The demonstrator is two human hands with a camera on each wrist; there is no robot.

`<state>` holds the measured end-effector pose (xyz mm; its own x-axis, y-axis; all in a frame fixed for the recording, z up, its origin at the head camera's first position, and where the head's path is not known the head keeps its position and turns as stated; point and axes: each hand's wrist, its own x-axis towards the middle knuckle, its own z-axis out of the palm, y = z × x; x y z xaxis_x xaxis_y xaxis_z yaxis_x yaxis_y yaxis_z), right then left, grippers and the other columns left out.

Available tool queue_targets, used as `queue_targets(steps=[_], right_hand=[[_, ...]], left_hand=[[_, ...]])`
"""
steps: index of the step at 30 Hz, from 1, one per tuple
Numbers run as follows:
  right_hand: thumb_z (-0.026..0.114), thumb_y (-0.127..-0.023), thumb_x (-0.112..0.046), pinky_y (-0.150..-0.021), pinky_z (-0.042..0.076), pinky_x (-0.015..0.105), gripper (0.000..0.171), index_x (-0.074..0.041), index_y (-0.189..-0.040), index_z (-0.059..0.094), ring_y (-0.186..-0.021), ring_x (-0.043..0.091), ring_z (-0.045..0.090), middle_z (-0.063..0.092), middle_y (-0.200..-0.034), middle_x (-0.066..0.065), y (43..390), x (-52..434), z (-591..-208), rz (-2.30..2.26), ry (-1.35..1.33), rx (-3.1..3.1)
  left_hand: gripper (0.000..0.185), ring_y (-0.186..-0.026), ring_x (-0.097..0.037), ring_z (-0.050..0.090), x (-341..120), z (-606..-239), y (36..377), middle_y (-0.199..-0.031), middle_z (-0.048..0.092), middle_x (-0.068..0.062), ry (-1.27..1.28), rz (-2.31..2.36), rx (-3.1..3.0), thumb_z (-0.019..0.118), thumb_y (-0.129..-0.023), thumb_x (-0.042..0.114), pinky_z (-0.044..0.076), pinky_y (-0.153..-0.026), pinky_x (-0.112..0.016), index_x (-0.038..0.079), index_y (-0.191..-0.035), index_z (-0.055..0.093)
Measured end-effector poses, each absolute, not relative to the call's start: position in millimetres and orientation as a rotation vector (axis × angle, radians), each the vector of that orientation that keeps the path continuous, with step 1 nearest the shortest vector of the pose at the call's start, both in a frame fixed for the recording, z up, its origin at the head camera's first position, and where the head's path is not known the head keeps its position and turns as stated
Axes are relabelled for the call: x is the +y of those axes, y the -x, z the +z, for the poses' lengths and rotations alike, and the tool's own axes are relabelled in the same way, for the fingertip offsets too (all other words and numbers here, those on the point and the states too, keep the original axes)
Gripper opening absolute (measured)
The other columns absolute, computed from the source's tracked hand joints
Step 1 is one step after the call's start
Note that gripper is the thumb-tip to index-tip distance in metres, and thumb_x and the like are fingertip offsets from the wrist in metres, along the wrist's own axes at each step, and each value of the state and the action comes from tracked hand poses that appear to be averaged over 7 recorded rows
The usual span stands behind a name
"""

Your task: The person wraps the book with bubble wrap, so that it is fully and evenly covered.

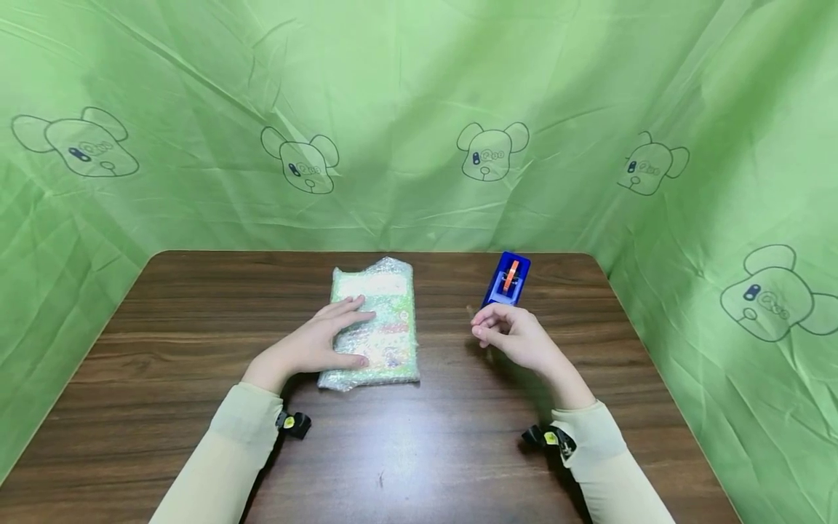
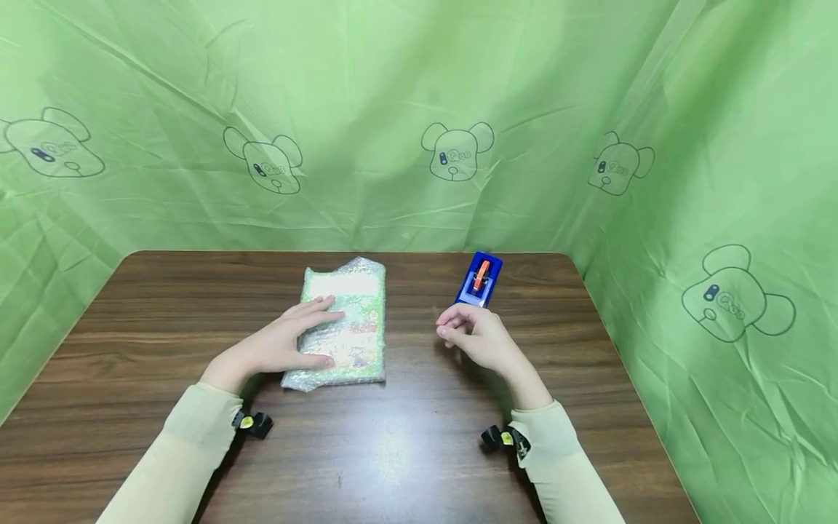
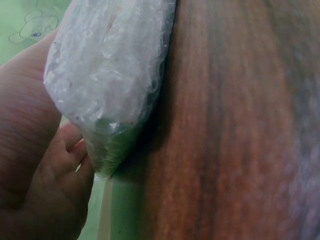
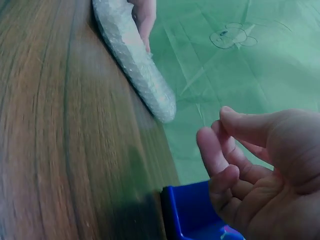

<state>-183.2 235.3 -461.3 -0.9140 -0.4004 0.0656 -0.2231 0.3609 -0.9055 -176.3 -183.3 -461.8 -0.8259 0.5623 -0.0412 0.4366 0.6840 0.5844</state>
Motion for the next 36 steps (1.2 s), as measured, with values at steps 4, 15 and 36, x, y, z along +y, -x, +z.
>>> queue_targets(steps=[4,15,36], right_hand=[[0.083,-0.098,-0.009,-0.065,0.061,0.031,0.012,-0.006,-0.109,0.079,-0.076,0.033,0.074,0.077,-0.09,0.009,185.4,226.7,-460.1,-1.538,0.623,2.503],[0.073,-0.108,-0.017,-0.081,0.059,0.034,0.01,-0.011,-0.114,0.079,-0.092,0.015,0.068,0.075,-0.101,-0.006,208.4,200.1,-443.4,-1.267,0.978,2.512],[0.063,-0.112,-0.017,-0.085,0.055,0.035,0.024,-0.006,-0.133,0.068,-0.092,0.015,0.064,0.072,-0.108,0.006,274.7,116.7,-432.2,-1.057,1.075,2.4]], left_hand=[[0.089,-0.167,-0.04,0.017,-182.9,-460.1,175.6,-0.181,0.024,-0.008,-0.797,0.844,2.679,0.088,-0.09,0.053,0.021,-0.129,-0.072,0.023,-0.165,0.051],[0.09,-0.167,-0.039,0.017,-183.5,-457.1,177.5,-0.181,0.025,-0.009,-0.8,0.842,2.673,0.09,-0.09,0.051,0.02,-0.13,-0.069,0.022,-0.165,0.051],[0.089,-0.167,-0.037,0.018,-185.6,-459.0,181.2,-0.181,0.025,-0.007,-0.813,0.842,2.672,0.089,-0.09,0.051,0.02,-0.131,-0.067,0.022,-0.165,0.051]])
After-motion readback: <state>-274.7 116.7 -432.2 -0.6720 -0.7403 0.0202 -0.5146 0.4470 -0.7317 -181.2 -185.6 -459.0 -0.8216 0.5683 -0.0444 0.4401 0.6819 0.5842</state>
